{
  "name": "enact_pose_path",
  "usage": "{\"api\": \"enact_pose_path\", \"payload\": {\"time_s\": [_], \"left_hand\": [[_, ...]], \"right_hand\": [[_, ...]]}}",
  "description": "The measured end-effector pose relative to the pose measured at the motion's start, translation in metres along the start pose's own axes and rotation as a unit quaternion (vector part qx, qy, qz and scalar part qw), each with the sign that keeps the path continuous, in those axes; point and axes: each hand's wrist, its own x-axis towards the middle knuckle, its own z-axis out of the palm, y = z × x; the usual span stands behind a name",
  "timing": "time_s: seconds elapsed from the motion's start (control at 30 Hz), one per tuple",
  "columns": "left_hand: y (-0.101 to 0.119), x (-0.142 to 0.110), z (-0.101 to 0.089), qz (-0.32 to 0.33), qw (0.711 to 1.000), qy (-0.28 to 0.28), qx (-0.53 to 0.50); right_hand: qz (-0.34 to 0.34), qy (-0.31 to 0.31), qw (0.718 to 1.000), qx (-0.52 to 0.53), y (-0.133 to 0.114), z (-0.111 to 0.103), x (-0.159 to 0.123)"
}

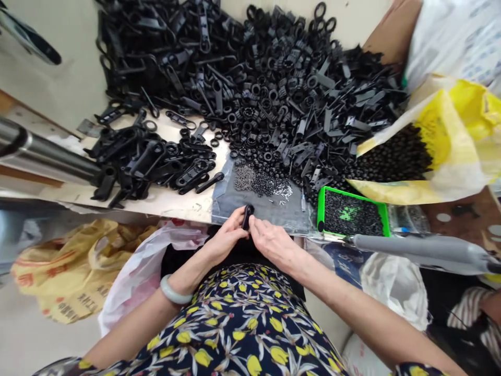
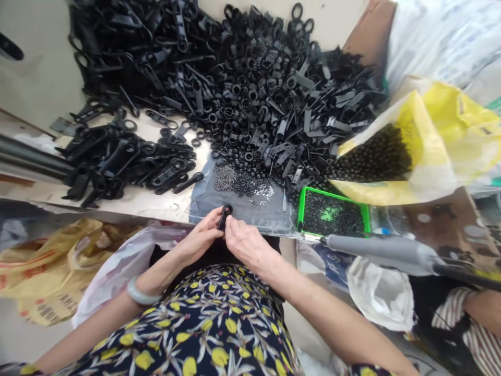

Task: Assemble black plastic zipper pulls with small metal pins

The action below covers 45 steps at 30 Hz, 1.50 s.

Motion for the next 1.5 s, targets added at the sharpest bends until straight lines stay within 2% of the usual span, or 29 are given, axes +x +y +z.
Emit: {"api": "enact_pose_path", "payload": {"time_s": [0.07, 0.13, 0.2, 0.27, 0.3, 0.37, 0.5, 0.63, 0.83, 0.9, 0.97, 1.03, 1.07, 1.13, 1.2, 1.27, 1.33, 1.4, 1.5], "left_hand": [[0.007, 0.0, 0.004, -0.018, 0.999, 0.028, -0.014], [0.013, 0.002, 0.011, -0.015, 0.998, 0.057, 0.003], [0.016, 0.004, 0.018, -0.002, 0.997, 0.072, 0.026], [0.017, 0.007, 0.024, 0.005, 0.997, 0.079, 0.025], [0.017, 0.008, 0.026, 0.007, 0.996, 0.087, 0.019], [0.016, 0.01, 0.027, 0.018, 0.995, 0.101, 0.015], [0.016, 0.014, 0.028, 0.069, 0.992, 0.107, 0.025], [0.018, 0.022, 0.029, 0.089, 0.987, 0.137, 0.014], [0.025, 0.031, 0.03, 0.06, 0.986, 0.143, -0.053], [0.026, 0.029, 0.031, 0.058, 0.988, 0.135, -0.051], [0.026, 0.026, 0.032, 0.052, 0.99, 0.129, -0.038], [0.026, 0.023, 0.032, 0.047, 0.991, 0.124, -0.026], [0.026, 0.022, 0.033, 0.043, 0.991, 0.121, -0.025], [0.027, 0.02, 0.035, 0.026, 0.993, 0.111, -0.038], [0.028, 0.019, 0.037, -0.005, 0.994, 0.092, -0.064], [0.028, 0.017, 0.04, -0.042, 0.992, 0.068, -0.098], [0.027, 0.016, 0.043, -0.069, 0.986, 0.055, -0.138], [0.027, 0.015, 0.045, -0.077, 0.982, 0.054, -0.166], [0.027, 0.012, 0.048, -0.048, 0.985, 0.065, -0.153]], "right_hand": [[-0.035, 0.011, 0.995, 0.091, 0.02, -0.006, -0.005], [-0.012, 0.064, 0.982, 0.179, 0.048, -0.015, -0.004], [0.107, 0.187, 0.953, 0.211, 0.079, -0.024, 0.003], [0.242, 0.274, 0.916, 0.164, 0.105, -0.029, 0.016], [0.287, 0.284, 0.904, 0.138, 0.115, -0.029, 0.023], [0.339, 0.266, 0.896, 0.101, 0.128, -0.028, 0.039], [0.364, 0.242, 0.896, 0.077, 0.142, -0.025, 0.059], [0.369, 0.254, 0.887, 0.112, 0.15, -0.027, 0.046], [0.409, 0.217, 0.865, 0.192, 0.139, -0.016, 0.007], [0.391, 0.224, 0.88, 0.148, 0.134, -0.016, 0.006], [0.346, 0.246, 0.904, 0.056, 0.131, -0.023, 0.01], [0.302, 0.27, 0.914, 0.002, 0.13, -0.033, 0.013], [0.286, 0.284, 0.915, 0.015, 0.128, -0.037, 0.013], [0.257, 0.322, 0.905, 0.105, 0.119, -0.04, 0.009], [0.206, 0.35, 0.886, 0.222, 0.102, -0.035, 0.002], [0.142, 0.354, 0.876, 0.294, 0.081, -0.022, -0.006], [0.098, 0.343, 0.881, 0.31, 0.06, -0.006, -0.01], [0.081, 0.324, 0.889, 0.312, 0.045, 0.007, -0.011], [0.082, 0.297, 0.894, 0.325, 0.037, 0.018, -0.008]]}}
